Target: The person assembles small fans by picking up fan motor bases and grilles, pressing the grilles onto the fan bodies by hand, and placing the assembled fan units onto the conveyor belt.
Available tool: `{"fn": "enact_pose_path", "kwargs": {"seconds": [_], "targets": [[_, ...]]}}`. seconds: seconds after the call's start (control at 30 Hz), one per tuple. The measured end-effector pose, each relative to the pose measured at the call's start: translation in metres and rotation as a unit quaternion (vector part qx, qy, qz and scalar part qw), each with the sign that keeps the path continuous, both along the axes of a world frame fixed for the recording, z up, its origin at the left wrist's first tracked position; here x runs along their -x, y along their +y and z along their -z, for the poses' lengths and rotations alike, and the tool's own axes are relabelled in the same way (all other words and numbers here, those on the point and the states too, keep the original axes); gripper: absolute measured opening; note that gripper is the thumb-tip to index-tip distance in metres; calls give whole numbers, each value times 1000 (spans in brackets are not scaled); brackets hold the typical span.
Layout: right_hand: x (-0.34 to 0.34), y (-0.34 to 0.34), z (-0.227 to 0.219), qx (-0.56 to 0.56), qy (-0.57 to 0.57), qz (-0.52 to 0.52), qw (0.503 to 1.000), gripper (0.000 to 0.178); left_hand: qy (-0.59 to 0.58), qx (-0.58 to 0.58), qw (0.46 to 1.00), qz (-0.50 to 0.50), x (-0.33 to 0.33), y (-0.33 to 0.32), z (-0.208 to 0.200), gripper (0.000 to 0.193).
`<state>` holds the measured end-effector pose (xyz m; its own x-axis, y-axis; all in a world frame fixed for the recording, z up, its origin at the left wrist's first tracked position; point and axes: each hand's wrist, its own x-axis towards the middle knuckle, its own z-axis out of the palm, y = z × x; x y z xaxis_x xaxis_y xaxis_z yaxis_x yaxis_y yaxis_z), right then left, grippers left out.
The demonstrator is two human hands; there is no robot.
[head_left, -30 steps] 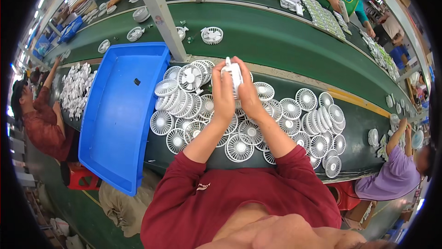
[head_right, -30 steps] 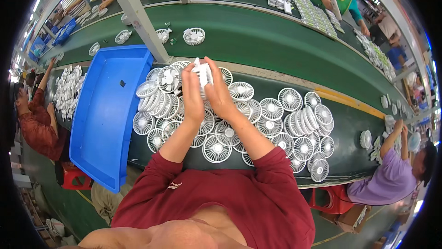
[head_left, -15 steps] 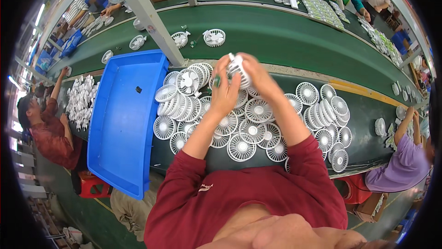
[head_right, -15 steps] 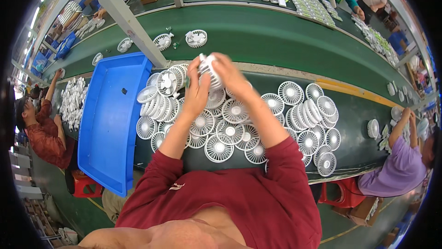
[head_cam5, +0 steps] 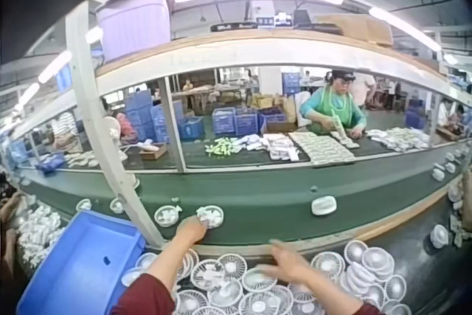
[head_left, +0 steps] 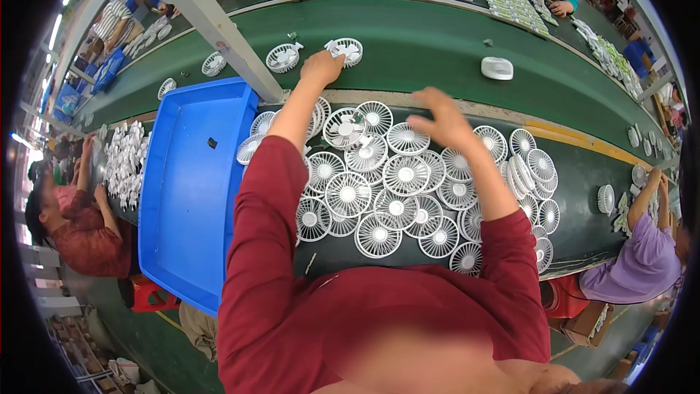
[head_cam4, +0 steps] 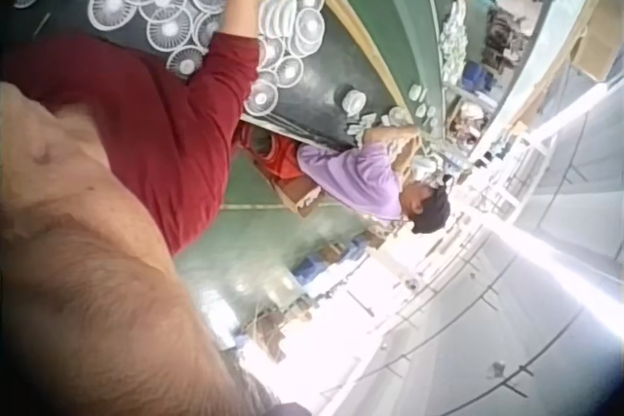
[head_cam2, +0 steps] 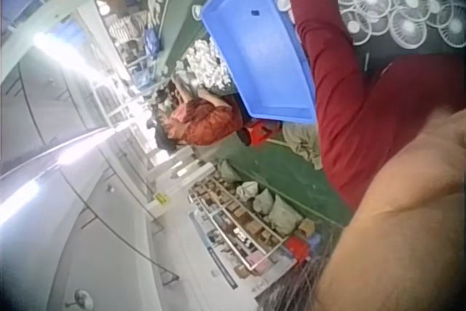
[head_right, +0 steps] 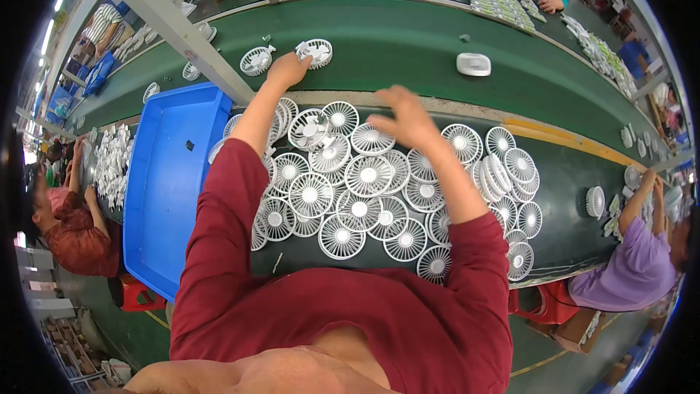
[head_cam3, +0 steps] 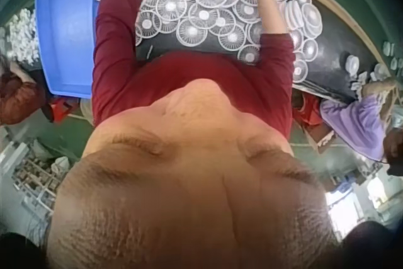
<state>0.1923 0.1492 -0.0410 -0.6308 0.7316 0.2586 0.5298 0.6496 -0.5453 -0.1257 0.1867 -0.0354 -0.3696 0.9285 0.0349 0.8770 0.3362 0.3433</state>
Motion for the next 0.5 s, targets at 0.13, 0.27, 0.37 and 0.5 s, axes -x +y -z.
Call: {"fn": "enact_pose_path", "kwargs": {"seconds": [0.13,0.27,0.37,0.5], "targets": [[10,-39,5,28,-127,-73,989,65,-56,-21,995,-81,-19,27,8,51],[11,-41,12,23,-74,-65,995,58,-70,20,994,-80,-17,35,16,46],[7,-34,1,66,7,-56,996,60,-47,-3,996,-76,-23,32,21,36],[18,-27,-23,-37,124,32,991,65,-121,-183,976,0,-26,14,22,21]]}}
